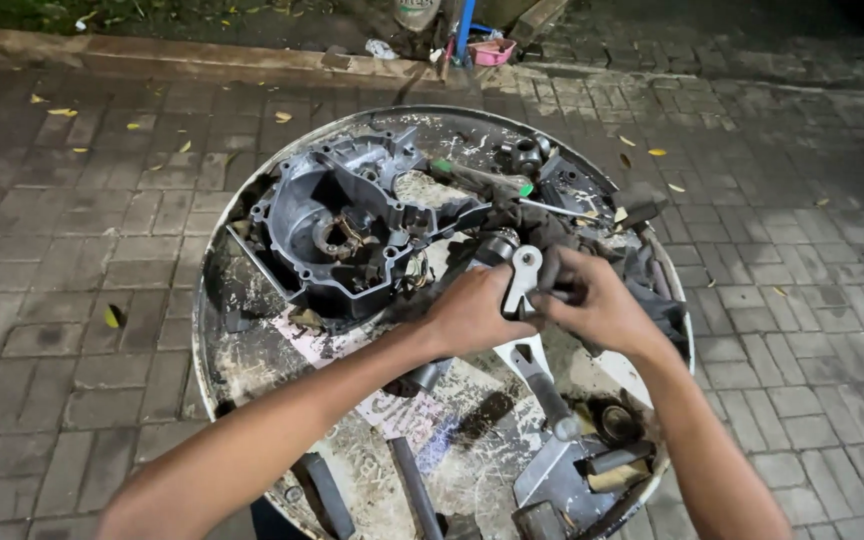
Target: The person wipes a cylindrical metal part and a metal bracket with a dark cloth over a metal drum containing disassembled engine components. The person rotates the parts to wipe different surfaces and places them back on the drum.
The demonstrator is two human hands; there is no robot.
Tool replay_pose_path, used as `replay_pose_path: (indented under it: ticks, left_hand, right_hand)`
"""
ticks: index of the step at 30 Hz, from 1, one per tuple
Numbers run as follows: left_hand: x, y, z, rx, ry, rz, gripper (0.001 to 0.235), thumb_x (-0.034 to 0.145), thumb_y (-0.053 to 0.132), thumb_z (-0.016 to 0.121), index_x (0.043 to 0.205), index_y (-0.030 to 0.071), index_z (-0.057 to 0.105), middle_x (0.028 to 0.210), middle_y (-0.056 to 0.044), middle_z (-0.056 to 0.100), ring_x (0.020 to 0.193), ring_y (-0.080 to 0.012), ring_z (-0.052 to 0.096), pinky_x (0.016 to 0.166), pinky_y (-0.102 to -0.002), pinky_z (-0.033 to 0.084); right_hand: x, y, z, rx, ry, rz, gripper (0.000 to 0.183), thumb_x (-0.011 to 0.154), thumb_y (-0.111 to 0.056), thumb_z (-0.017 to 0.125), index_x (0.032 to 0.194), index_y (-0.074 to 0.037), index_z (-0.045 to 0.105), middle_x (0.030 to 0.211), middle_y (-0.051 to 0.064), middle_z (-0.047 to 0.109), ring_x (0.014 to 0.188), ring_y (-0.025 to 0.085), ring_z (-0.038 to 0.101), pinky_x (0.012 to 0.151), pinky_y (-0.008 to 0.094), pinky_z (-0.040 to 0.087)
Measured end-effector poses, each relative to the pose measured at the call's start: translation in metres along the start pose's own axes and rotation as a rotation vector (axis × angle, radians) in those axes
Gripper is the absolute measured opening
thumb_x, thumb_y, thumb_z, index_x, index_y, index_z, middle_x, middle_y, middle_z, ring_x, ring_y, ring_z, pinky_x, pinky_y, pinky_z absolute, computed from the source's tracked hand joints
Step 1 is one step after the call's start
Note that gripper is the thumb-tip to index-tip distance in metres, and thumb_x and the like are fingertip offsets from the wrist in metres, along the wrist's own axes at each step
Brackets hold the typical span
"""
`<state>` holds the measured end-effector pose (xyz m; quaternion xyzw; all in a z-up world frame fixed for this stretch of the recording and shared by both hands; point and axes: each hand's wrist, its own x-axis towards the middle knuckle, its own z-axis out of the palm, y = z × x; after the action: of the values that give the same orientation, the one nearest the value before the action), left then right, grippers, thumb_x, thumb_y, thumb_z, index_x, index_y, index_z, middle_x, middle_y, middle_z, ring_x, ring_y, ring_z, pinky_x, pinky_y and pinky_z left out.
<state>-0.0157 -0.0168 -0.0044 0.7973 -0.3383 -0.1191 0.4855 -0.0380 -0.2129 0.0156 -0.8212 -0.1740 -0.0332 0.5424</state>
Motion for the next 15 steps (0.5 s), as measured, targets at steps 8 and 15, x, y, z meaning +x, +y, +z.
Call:
replay_pose_path:
  ticks: [8,15]
  left_hand:
    - [0.004,-0.027,0.007,0.014,-0.011,0.118,0.049,0.089,0.048,0.07,0.078,0.002,0.055,0.059,-0.016,0.064,0.052,-0.0286,0.067,0.045,-0.037,0.049]
    - [0.006,-0.024,0.003,0.062,0.051,0.059,0.045,0.078,0.044,0.077,0.081,0.004,0.057,0.068,-0.015,0.069,0.063,-0.0333,0.071,0.051,-0.043,0.05]
  right_hand:
    - [0.013,0.015,-0.007,-0.061,-0.044,0.047,0.016,0.083,-0.005,0.076,0.076,-0.005,0.061,0.058,0.007,0.064,0.053,0.01,0.053,0.05,0.025,0.044]
    - [0.014,0.004,0.0,-0.114,-0.07,0.014,0.015,0.08,-0.002,0.078,0.076,-0.002,0.063,0.055,0.009,0.056,0.055,0.014,0.051,0.053,0.03,0.044]
